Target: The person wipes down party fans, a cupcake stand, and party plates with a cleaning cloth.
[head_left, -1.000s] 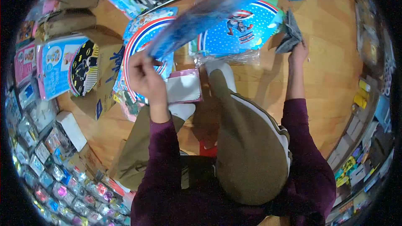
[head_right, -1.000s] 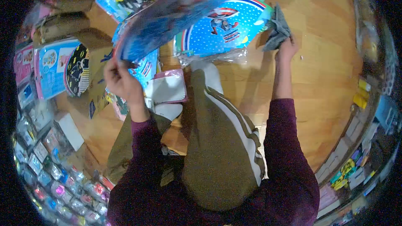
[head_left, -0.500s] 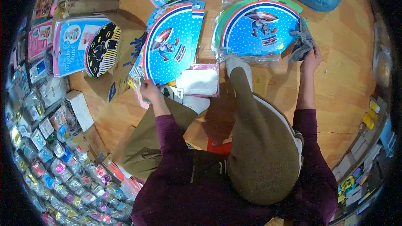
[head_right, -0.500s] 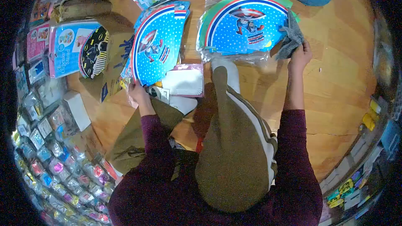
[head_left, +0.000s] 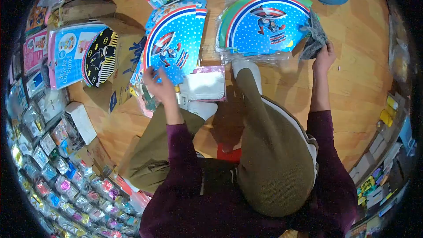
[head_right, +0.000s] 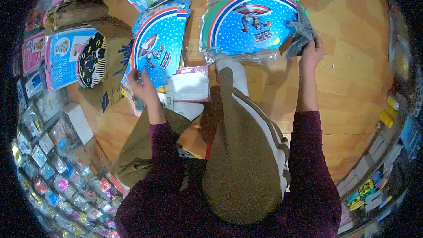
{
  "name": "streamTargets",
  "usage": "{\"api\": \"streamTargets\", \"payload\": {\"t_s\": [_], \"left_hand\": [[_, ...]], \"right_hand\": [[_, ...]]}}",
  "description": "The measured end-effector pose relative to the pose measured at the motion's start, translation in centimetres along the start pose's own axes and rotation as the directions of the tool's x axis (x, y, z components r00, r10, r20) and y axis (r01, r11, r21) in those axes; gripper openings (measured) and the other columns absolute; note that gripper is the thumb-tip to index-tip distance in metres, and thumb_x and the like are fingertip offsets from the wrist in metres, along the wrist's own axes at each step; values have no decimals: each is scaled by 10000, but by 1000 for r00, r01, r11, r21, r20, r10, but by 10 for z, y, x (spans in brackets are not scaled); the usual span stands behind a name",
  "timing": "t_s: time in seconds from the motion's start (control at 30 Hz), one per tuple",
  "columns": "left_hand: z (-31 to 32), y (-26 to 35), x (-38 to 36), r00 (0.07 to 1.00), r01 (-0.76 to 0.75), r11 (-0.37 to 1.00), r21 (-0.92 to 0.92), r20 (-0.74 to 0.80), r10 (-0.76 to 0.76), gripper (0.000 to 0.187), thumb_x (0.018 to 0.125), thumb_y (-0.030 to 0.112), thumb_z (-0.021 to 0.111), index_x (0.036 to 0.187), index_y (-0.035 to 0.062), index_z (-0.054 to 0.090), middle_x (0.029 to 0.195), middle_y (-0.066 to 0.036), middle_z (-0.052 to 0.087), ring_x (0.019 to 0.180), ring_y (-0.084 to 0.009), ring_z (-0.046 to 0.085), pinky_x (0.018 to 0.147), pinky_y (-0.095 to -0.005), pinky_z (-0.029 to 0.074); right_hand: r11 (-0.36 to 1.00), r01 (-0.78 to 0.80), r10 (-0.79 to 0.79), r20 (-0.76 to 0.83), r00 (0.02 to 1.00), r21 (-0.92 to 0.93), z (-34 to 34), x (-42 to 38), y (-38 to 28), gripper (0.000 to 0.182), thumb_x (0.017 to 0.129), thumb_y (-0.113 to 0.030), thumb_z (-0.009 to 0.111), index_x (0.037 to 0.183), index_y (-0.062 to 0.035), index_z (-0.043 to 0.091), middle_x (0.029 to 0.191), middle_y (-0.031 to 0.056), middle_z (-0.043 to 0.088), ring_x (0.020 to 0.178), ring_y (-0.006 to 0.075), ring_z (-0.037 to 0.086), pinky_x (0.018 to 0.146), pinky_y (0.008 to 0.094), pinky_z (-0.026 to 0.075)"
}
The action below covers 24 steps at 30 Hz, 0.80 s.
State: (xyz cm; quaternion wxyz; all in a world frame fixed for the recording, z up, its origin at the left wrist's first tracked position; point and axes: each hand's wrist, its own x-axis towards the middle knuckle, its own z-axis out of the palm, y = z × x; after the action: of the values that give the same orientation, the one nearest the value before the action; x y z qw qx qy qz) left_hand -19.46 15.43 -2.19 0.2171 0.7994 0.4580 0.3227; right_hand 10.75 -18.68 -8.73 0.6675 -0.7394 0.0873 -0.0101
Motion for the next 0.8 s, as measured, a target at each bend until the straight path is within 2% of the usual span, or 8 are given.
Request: {"api": "streamTargets", "payload": {"t_s": [0.03, 0.07, 0.13, 0.27, 0.37, 0.47, 0.73, 0.8], "left_hand": [[14, 25, -5, 988, 90, 963, -253, 143, -55, 242, 736, 64, 578, 962, 0, 517, 869, -86, 540, 773, -171, 532, 597, -262, 439], [28, 43, -11, 957, 53, 961, -271, 289, 28, 225, 737, 52, 581, 953, 21, 525, 866, -60, 538, 759, -132, 523, 592, -236, 442], [60, 82, -25, 875, 64, 957, -283, 477, 83, 266, 701, 41, 626, 946, 17, 525, 843, -96, 526, 723, -175, 535, 582, -263, 454], [124, 80, -41, 849, 27, 999, -40, 528, -2, 448, 620, 160, 714, 963, -4, 477, 898, -151, 517, 818, -295, 523, 696, -383, 422], [140, 85, -44, 797, 118, 987, 106, 583, -158, 502, 608, 193, 724, 981, 2, 448, 910, -161, 523, 856, -344, 515, 727, -419, 403], [145, 95, -45, 782, 47, 977, 206, 602, -164, 498, 616, 188, 718, 973, 5, 423, 895, -176, 538, 861, -369, 520, 712, -424, 406], [146, 83, -44, 777, 25, 999, 31, 629, -40, 254, 671, 142, 665, 816, 2, 511, 752, -219, 576, 731, -384, 556, 628, -457, 414], [135, 89, -44, 785, -97, 994, 45, 617, 49, 185, 701, 152, 624, 762, -14, 570, 689, -207, 576, 662, -357, 568, 579, -417, 428]], "right_hand": [[999, -10, 10, 14, 1000, 42, 1, 0, -1, 227, 771, 37, 403, 931, 74, 561, 855, 84, 579, 768, 130, 543, 686, 236, 434], [996, -19, 16, 29, 999, 86, 3, 0, -2, 230, 772, 37, 400, 934, 79, 558, 861, 89, 577, 774, 134, 544, 690, 239, 434], [997, -9, 8, 10, 1000, 78, 6, 0, -3, 231, 772, 35, 400, 937, 85, 554, 850, 94, 577, 773, 139, 542, 694, 239, 431], [999, 41, -41, 9, 999, 30, 4, -2, -4, 213, 782, 27, 409, 927, 81, 555, 839, 89, 579, 753, 129, 535, 688, 235, 428], [998, 56, -56, 10, 998, -2, -1, 1, 2, 200, 794, -1, 430, 928, 75, 559, 838, 81, 583, 744, 124, 538, 682, 238, 431], [999, 35, -35, -3, 999, 3, -5, 1, -5, 187, 796, 15, 442, 922, 51, 576, 838, 63, 593, 730, 105, 543, 660, 214, 430], [998, 26, -26, -13, 1000, 51, -12, 5, -2, 202, 782, 18, 427, 925, 67, 561, 837, 78, 581, 758, 115, 534, 684, 234, 428], [998, 44, -43, -10, 999, 46, -5, 4, -14, 202, 782, 18, 427, 927, 66, 561, 833, 79, 580, 762, 117, 533, 688, 236, 428]]}}
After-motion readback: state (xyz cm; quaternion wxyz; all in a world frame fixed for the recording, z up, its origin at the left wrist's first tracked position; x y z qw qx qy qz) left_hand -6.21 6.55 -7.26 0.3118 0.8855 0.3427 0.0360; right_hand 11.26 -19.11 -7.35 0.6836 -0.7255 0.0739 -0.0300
